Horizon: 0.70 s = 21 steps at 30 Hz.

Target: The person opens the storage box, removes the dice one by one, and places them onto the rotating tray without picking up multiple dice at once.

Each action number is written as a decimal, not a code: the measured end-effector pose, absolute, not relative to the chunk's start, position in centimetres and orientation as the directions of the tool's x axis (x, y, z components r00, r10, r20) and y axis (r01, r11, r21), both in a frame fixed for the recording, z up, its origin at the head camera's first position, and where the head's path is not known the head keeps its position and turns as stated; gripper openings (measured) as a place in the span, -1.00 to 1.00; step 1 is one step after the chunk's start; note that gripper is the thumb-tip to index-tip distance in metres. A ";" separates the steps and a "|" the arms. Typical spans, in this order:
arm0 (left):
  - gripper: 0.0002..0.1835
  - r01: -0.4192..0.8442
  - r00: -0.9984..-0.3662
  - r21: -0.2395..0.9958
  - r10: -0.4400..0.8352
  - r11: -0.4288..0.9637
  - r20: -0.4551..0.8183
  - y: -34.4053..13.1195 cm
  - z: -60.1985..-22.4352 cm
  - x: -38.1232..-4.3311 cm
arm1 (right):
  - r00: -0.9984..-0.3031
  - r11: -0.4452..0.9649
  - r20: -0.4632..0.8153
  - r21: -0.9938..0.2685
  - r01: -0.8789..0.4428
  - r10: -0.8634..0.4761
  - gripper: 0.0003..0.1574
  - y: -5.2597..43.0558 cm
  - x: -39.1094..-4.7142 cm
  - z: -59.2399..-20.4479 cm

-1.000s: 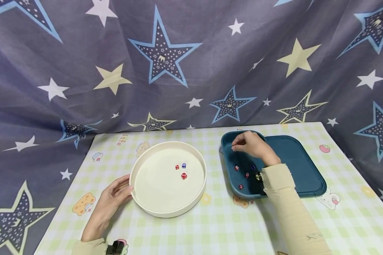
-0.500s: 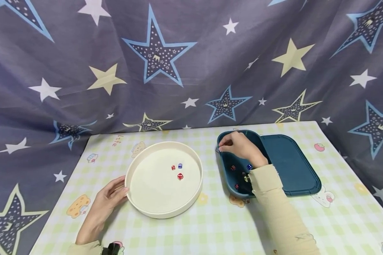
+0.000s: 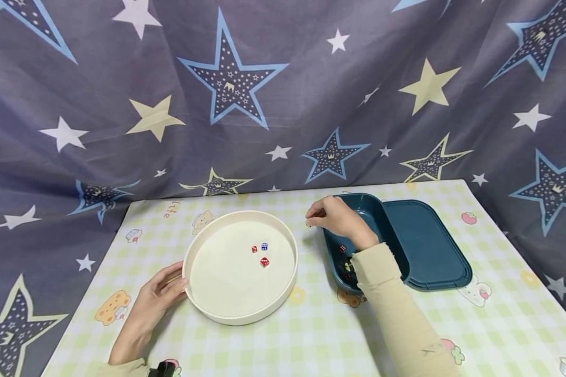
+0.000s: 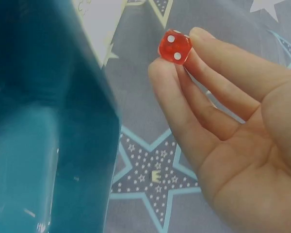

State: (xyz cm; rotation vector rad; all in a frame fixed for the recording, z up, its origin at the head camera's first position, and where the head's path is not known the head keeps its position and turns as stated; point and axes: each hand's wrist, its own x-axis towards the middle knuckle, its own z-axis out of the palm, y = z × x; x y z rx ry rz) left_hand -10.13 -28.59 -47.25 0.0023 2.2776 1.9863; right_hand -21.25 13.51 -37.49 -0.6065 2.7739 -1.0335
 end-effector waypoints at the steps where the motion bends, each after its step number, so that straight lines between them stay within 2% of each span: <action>1: -0.35 -0.077 -0.993 0.987 0.080 0.138 -0.088 -28.6 -47.2 -10.1 | -0.910 0.685 0.030 -0.649 -0.332 -0.413 -0.87 13.3 -21.2 -37.5; 9: -0.34 -0.092 -0.991 0.985 0.078 0.144 -0.104 -28.5 -47.0 -10.2 | -0.880 0.656 0.053 -0.647 -0.390 -0.471 -0.89 11.3 -21.2 -37.5; 21: -0.34 -0.091 -0.991 0.983 0.081 0.157 -0.105 -28.4 -47.0 -10.3 | -0.863 0.661 -0.001 -0.643 -0.387 -0.506 -0.91 8.8 -20.8 -38.5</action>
